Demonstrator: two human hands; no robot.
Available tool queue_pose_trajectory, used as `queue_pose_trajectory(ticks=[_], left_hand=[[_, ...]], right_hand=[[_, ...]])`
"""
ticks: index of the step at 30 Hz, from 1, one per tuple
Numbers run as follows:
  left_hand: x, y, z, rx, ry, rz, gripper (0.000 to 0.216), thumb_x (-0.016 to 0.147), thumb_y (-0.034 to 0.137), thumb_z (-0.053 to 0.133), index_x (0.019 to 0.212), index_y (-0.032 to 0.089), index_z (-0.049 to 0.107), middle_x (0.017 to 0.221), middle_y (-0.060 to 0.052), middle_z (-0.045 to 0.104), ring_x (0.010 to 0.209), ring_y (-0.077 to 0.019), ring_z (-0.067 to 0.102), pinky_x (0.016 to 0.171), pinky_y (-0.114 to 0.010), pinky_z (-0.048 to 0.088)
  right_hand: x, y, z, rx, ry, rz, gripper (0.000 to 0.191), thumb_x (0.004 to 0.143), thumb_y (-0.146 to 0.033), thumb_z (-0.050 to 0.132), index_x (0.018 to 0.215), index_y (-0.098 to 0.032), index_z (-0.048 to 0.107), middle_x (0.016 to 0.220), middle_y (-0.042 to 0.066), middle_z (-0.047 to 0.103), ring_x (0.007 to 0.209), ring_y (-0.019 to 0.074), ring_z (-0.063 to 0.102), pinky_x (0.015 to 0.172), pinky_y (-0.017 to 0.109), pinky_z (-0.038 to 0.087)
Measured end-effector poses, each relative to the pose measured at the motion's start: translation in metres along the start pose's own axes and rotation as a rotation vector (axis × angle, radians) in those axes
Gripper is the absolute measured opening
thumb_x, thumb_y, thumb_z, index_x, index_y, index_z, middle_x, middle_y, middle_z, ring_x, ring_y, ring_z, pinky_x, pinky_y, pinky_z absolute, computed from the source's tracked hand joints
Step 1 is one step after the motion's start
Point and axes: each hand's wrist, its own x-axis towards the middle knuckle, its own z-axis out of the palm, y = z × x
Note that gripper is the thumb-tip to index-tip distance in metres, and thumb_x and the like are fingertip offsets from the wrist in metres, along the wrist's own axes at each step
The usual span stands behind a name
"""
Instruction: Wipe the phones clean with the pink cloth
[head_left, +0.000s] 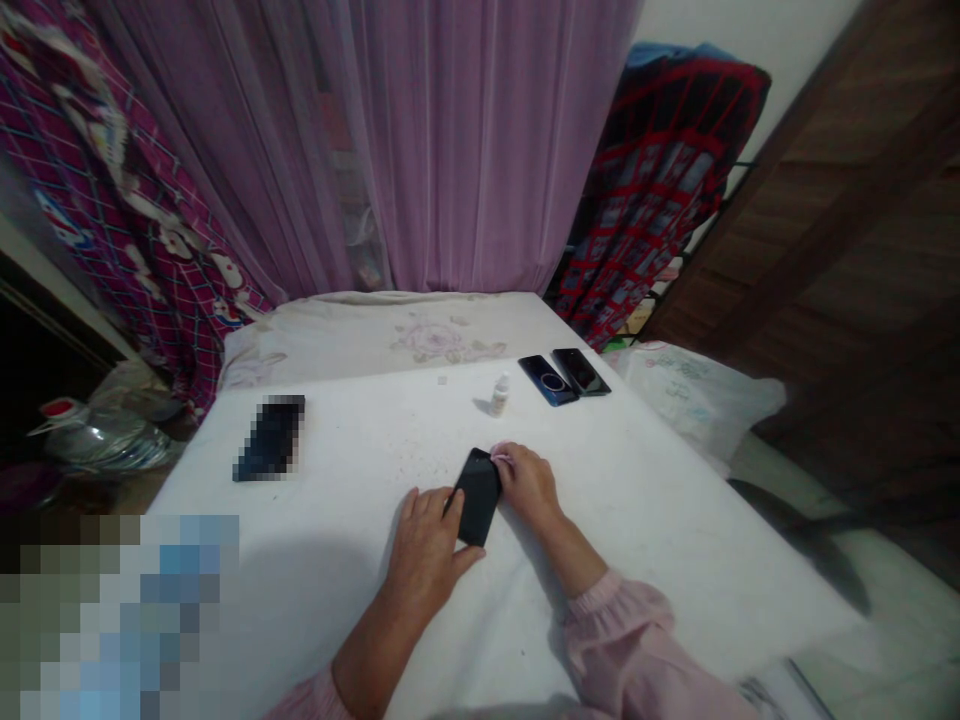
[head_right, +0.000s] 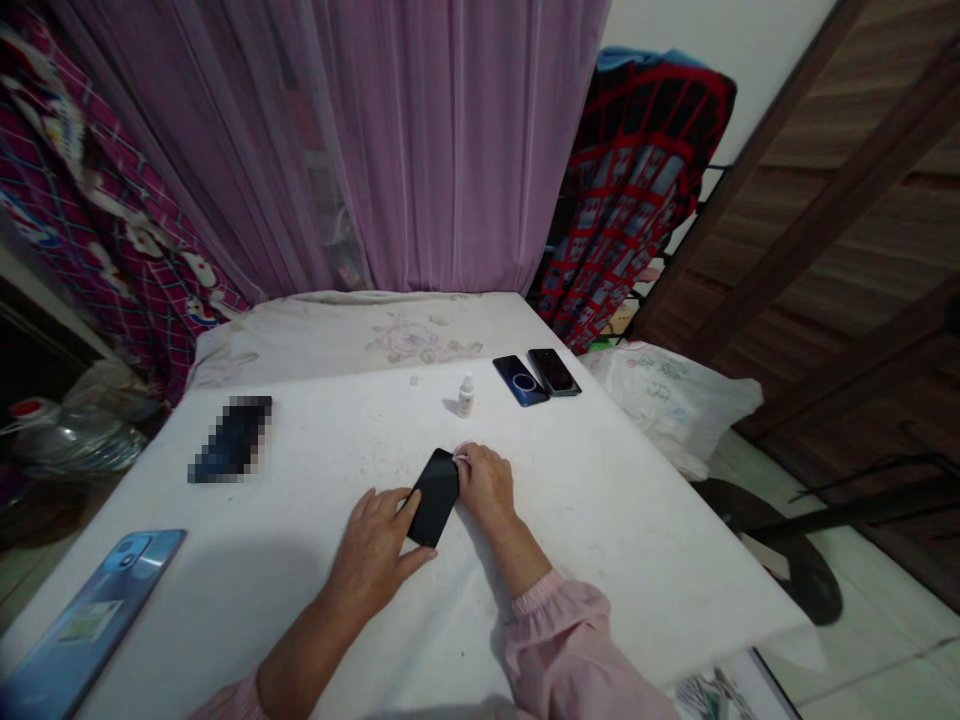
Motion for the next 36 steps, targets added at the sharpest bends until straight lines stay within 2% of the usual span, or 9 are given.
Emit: queue_pose_trajectory(ticks=[4, 9, 14, 17, 21, 24, 27, 30, 36], left_hand=[[0.002, 0.004, -0.004, 0.015, -0.025, -0.02, 0.061, 0.077, 0.043, 0.076, 0.13, 0.019, 0.056, 0.127, -0.014, 0.062, 0.118, -0.0335, 0.056, 0.11, -0.057, 0.031], [0.003, 0.009, -0.008, 0.03, -0.063, -0.056, 0.065, 0.074, 0.04, 0.08, 0.13, 0.017, 0.057, 0.128, -0.015, 0.062, 0.119, -0.034, 0.056, 0.112, -0.056, 0.031], [0.002, 0.011, -0.007, 0.041, -0.045, -0.059, 0.063, 0.073, 0.04, 0.081, 0.128, 0.017, 0.059, 0.125, -0.014, 0.063, 0.116, -0.0337, 0.058, 0.111, -0.056, 0.033], [0.002, 0.012, -0.007, 0.045, -0.058, -0.029, 0.058, 0.075, 0.038, 0.08, 0.127, 0.02, 0.06, 0.12, -0.012, 0.066, 0.113, -0.0324, 0.06, 0.109, -0.056, 0.035], [0.001, 0.013, -0.012, 0.025, -0.104, 0.001, 0.049, 0.078, 0.032, 0.077, 0.124, 0.022, 0.063, 0.115, -0.01, 0.068, 0.109, -0.0307, 0.062, 0.108, -0.055, 0.037], [0.001, 0.011, -0.017, 0.009, -0.121, 0.021, 0.048, 0.077, 0.03, 0.078, 0.122, 0.021, 0.064, 0.12, -0.01, 0.066, 0.112, -0.0297, 0.061, 0.107, -0.052, 0.039], [0.003, 0.005, -0.016, 0.025, -0.12, 0.091, 0.06, 0.075, 0.033, 0.08, 0.129, 0.021, 0.058, 0.14, -0.012, 0.055, 0.129, -0.0322, 0.05, 0.111, -0.052, 0.036], [0.007, 0.0, -0.009, 0.044, -0.11, 0.185, 0.072, 0.077, 0.045, 0.076, 0.139, 0.02, 0.049, 0.152, -0.014, 0.041, 0.14, -0.034, 0.037, 0.115, -0.056, 0.028], [0.012, 0.0, 0.006, 0.073, -0.087, 0.202, 0.067, 0.085, 0.053, 0.064, 0.138, 0.015, 0.05, 0.146, -0.016, 0.049, 0.137, -0.0329, 0.042, 0.117, -0.057, 0.023]], right_hand=[[-0.014, 0.001, -0.002, 0.04, -0.041, -0.037, 0.018, 0.086, -0.018, 0.052, 0.092, -0.025, 0.067, 0.103, 0.002, 0.072, 0.098, 0.0201, 0.063, 0.088, 0.031, 0.043], [-0.029, 0.004, -0.004, 0.059, -0.065, -0.089, 0.016, 0.084, -0.021, 0.055, 0.089, -0.025, 0.069, 0.127, 0.003, 0.063, 0.113, 0.023, 0.057, 0.096, 0.036, 0.04], [-0.012, 0.005, -0.001, 0.052, -0.052, -0.063, 0.018, 0.086, -0.018, 0.051, 0.091, -0.022, 0.067, 0.105, 0.006, 0.07, 0.1, 0.0216, 0.061, 0.092, 0.034, 0.043], [0.004, 0.006, 0.003, 0.108, -0.027, -0.06, 0.019, 0.085, -0.016, 0.049, 0.09, -0.022, 0.066, 0.1, 0.006, 0.071, 0.095, 0.0203, 0.063, 0.09, 0.032, 0.045], [0.017, 0.014, 0.004, 0.327, -0.023, -0.019, 0.017, 0.083, -0.021, 0.05, 0.088, -0.022, 0.066, 0.096, 0.004, 0.073, 0.09, 0.0197, 0.066, 0.085, 0.032, 0.047], [0.018, 0.022, 0.001, 0.51, -0.004, 0.004, 0.017, 0.082, -0.026, 0.051, 0.086, -0.021, 0.067, 0.091, 0.006, 0.073, 0.085, 0.0205, 0.067, 0.081, 0.032, 0.049], [0.013, 0.027, -0.005, 0.502, -0.062, -0.1, 0.015, 0.079, -0.027, 0.054, 0.082, -0.021, 0.068, 0.091, 0.006, 0.073, 0.084, 0.0214, 0.066, 0.082, 0.034, 0.049], [0.006, 0.027, -0.012, 0.384, -0.138, -0.266, 0.015, 0.08, -0.025, 0.055, 0.08, -0.022, 0.069, 0.093, 0.006, 0.073, 0.096, 0.0235, 0.065, 0.092, 0.038, 0.045], [-0.011, 0.035, -0.017, 0.272, -0.2, -0.397, 0.014, 0.083, -0.027, 0.058, 0.085, -0.023, 0.071, 0.123, 0.009, 0.066, 0.125, 0.0262, 0.053, 0.103, 0.042, 0.038]])
